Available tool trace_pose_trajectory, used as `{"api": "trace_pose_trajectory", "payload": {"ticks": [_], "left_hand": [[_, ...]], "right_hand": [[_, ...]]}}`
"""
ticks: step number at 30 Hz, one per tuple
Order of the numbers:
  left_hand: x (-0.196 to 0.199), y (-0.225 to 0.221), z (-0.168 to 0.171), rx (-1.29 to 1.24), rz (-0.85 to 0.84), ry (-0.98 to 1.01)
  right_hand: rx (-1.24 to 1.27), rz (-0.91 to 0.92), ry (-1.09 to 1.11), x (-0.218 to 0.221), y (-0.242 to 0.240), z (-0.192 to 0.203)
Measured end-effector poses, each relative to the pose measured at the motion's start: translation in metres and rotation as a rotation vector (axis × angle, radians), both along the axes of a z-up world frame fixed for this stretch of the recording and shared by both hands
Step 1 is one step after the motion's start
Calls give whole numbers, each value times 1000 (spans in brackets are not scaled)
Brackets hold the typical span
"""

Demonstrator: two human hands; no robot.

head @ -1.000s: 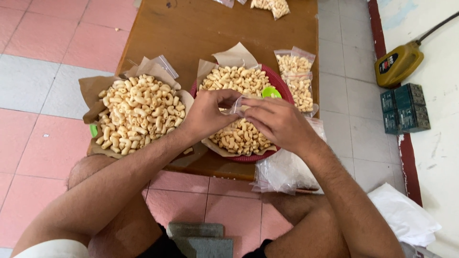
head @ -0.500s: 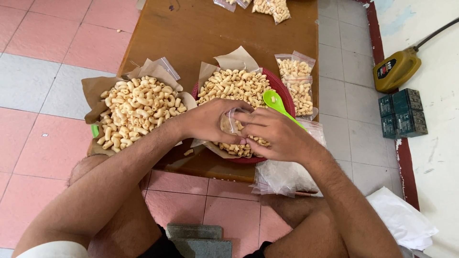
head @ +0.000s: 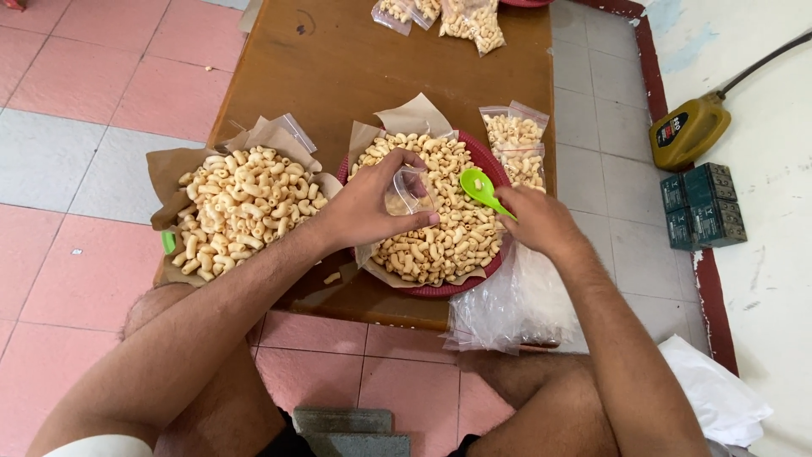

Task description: Manually filling small plastic bags with macaroni snacks using hands and a small spoon.

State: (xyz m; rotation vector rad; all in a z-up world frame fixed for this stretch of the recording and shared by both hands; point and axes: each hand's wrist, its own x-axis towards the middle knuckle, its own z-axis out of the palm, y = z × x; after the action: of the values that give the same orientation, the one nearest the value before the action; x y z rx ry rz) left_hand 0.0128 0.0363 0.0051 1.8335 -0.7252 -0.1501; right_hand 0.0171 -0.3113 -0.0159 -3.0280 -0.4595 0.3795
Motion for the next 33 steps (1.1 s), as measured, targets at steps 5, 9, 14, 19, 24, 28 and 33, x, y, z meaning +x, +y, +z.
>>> {"api": "trace_pose_trajectory", "payload": {"ticks": [5,9,14,19,24,28,33], "left_hand": [[-2,-2,-1,15,26,-21],[-1,-3,-3,42,47,-42],[-3,-1,1,78,53,-86],[-1,0,1,102,52,-78],[-4,0,11,150,69,-52],[-7,1,10,154,151,-34],[0,3,5,151,255,-43]], "right_hand": [[-77,-60,45,8,-23,-41],[-110,-98,0,15,-33,-56],[-51,-146,32,12,-23,-41],[-20,-151,45,17,-28,-47],[28,-147,-25,21,-33,-49],[45,-83,-137,14,-9,-28],[318,-40,-177,-8,50,23]]}}
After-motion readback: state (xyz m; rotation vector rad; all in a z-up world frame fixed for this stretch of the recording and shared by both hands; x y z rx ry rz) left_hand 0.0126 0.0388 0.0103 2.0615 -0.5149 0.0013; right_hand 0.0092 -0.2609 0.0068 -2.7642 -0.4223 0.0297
